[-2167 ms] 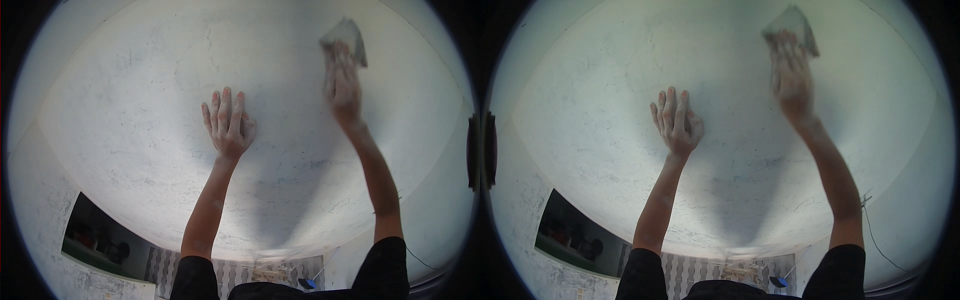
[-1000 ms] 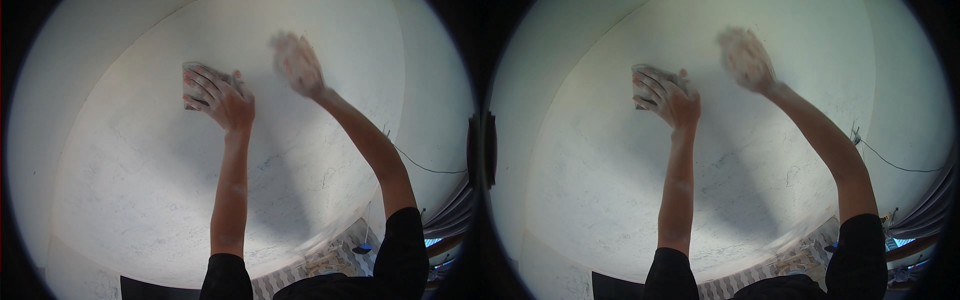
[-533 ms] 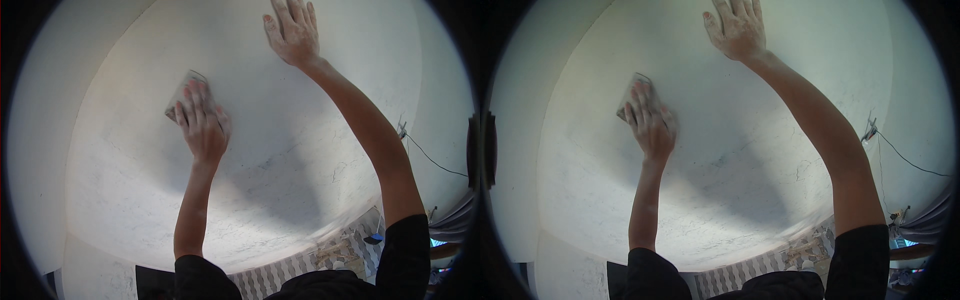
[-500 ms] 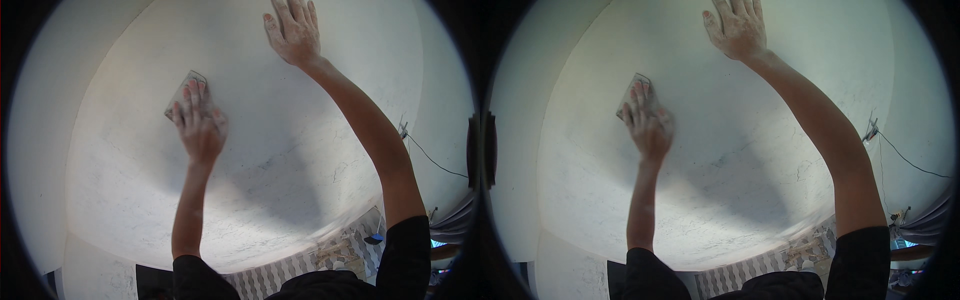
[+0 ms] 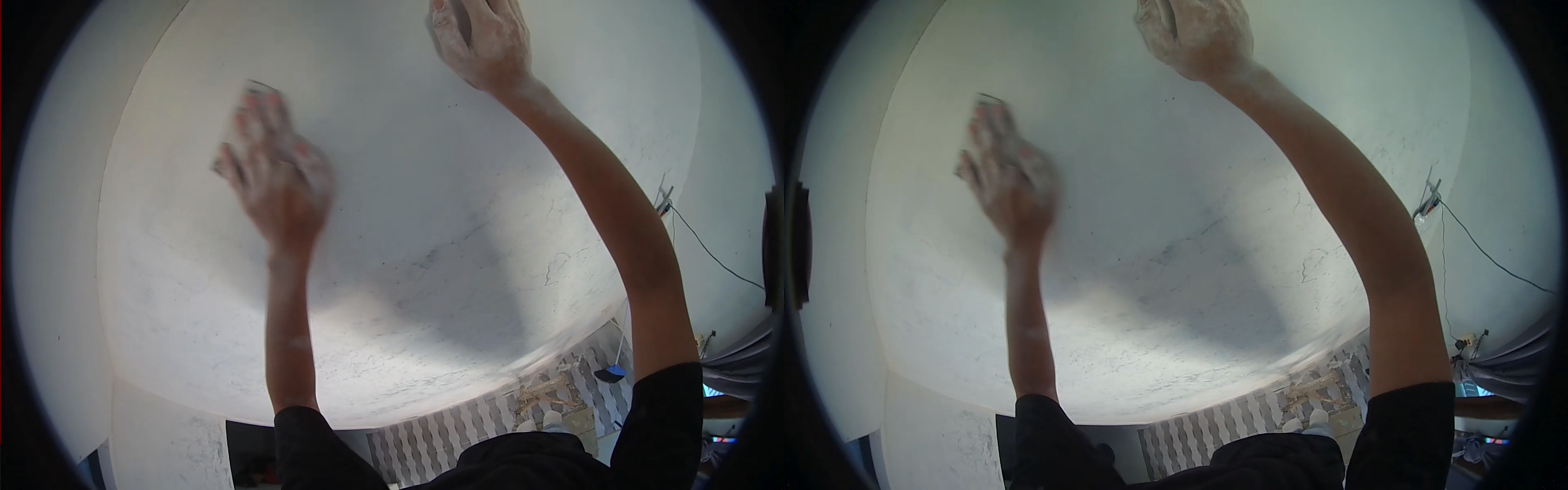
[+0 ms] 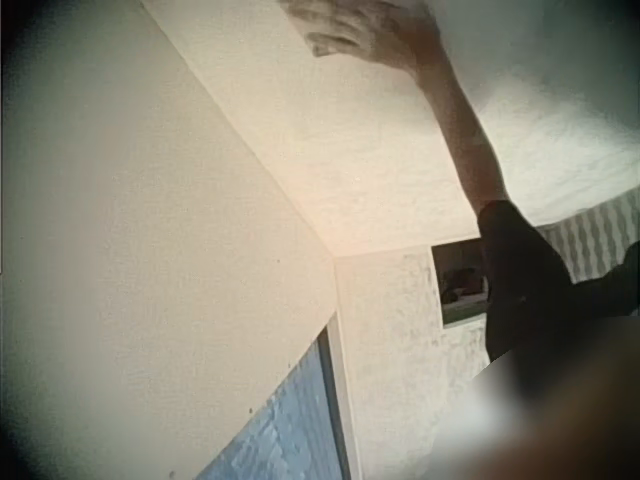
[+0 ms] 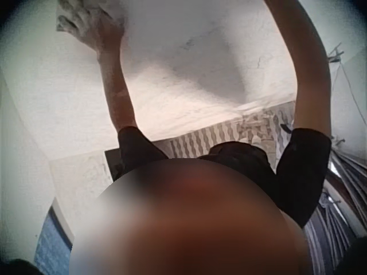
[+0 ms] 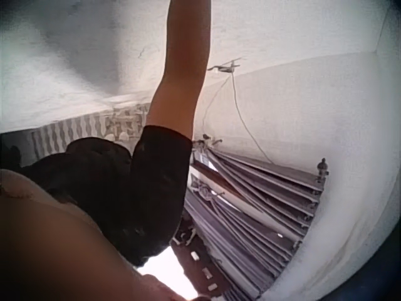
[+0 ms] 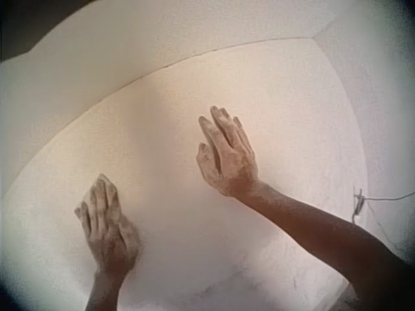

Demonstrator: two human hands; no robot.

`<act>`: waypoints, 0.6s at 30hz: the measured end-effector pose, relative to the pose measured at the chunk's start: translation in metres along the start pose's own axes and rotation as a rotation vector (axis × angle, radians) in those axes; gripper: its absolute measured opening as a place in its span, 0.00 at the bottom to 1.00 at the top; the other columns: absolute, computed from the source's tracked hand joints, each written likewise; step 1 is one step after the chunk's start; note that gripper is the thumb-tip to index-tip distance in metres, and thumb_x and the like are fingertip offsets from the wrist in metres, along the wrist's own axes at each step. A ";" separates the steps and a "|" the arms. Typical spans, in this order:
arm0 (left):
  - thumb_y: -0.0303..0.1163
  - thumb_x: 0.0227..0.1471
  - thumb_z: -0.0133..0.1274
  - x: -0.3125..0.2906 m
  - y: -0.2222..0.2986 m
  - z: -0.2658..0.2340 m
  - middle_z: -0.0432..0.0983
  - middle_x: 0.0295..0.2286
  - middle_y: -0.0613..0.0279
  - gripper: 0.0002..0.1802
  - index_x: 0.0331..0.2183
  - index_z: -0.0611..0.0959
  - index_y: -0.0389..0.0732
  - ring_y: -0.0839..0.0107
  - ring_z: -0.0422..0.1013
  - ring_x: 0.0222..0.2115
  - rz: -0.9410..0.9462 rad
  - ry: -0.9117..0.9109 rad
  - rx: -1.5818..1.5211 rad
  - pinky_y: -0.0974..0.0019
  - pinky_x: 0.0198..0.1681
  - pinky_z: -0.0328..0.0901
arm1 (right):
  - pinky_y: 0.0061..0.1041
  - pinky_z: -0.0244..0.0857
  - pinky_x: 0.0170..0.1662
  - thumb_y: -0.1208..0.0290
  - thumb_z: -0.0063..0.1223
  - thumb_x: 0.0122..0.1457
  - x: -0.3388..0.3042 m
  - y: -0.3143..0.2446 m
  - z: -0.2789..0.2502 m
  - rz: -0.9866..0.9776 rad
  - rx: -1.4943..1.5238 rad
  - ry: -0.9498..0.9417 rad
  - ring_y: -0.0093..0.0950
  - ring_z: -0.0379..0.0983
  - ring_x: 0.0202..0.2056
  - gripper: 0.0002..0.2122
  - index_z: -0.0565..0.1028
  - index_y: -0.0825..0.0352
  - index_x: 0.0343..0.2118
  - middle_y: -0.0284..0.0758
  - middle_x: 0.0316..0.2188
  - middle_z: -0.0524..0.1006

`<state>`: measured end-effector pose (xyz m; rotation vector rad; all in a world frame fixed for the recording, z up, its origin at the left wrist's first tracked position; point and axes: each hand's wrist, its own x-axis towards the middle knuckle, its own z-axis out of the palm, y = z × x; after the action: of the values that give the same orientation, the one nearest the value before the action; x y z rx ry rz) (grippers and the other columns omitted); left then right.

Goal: Sanding a white ceiling using a hand sanding block.

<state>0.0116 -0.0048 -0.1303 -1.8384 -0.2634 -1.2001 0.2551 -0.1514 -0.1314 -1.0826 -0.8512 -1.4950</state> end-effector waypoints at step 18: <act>0.37 0.58 0.38 0.004 0.031 -0.002 0.53 0.64 0.52 0.31 0.62 0.66 0.39 0.56 0.51 0.65 -0.192 0.072 -0.068 0.46 0.67 0.38 | 0.48 0.56 0.61 0.77 0.51 0.53 0.000 0.007 -0.009 -0.037 0.042 0.066 0.47 0.65 0.58 0.19 0.72 0.70 0.50 0.50 0.54 0.70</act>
<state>0.0307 -0.0254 -0.1447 -1.8570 -0.3697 -1.4197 0.2599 -0.1607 -0.1348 -0.9862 -0.8570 -1.5286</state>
